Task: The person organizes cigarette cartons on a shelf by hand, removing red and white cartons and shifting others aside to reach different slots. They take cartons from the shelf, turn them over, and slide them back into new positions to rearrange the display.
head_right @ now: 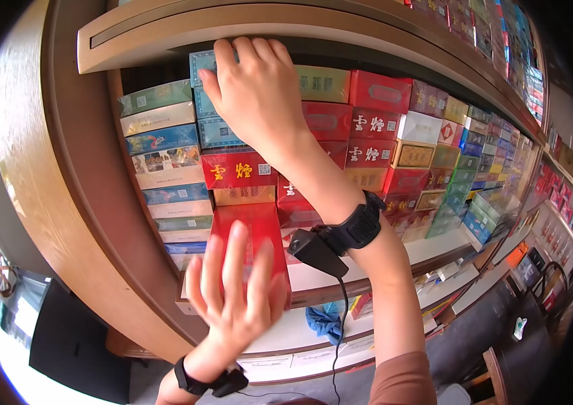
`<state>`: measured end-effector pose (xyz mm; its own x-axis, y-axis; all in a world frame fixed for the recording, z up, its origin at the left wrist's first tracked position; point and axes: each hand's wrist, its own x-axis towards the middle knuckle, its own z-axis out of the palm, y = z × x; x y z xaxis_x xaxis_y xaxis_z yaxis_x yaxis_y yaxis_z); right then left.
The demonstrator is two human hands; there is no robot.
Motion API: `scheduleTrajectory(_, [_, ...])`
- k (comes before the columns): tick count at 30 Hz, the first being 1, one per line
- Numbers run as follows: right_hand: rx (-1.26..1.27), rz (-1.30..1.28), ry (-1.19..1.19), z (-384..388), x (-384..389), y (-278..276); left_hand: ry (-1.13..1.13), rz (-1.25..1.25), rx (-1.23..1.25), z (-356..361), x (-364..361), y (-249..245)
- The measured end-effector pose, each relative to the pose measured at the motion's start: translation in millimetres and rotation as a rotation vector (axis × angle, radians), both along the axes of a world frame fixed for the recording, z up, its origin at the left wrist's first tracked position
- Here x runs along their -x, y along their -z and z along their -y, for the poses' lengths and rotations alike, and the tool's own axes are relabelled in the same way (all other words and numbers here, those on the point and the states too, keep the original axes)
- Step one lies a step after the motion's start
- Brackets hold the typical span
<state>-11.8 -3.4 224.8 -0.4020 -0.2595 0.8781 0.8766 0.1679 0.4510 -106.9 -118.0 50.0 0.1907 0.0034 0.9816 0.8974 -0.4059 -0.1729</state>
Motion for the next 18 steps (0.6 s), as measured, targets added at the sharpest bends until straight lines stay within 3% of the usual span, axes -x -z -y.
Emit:
scheduleTrajectory(7, [-0.034,-0.035,0.012,-3.3,4.8,6.1,0.036,-0.068,0.086,-98.9,-17.9,-5.1])
scheduleTrajectory(10, [-0.079,-0.035,-0.004,-9.7,4.0,6.5,-0.024,-0.074,-0.057,-131.2,-22.4,-5.0])
scheduleTrajectory(18, [-0.053,-0.126,-0.043,-28.4,11.0,10.1,0.000,-0.073,-0.001,-137.7,-25.1,-1.9])
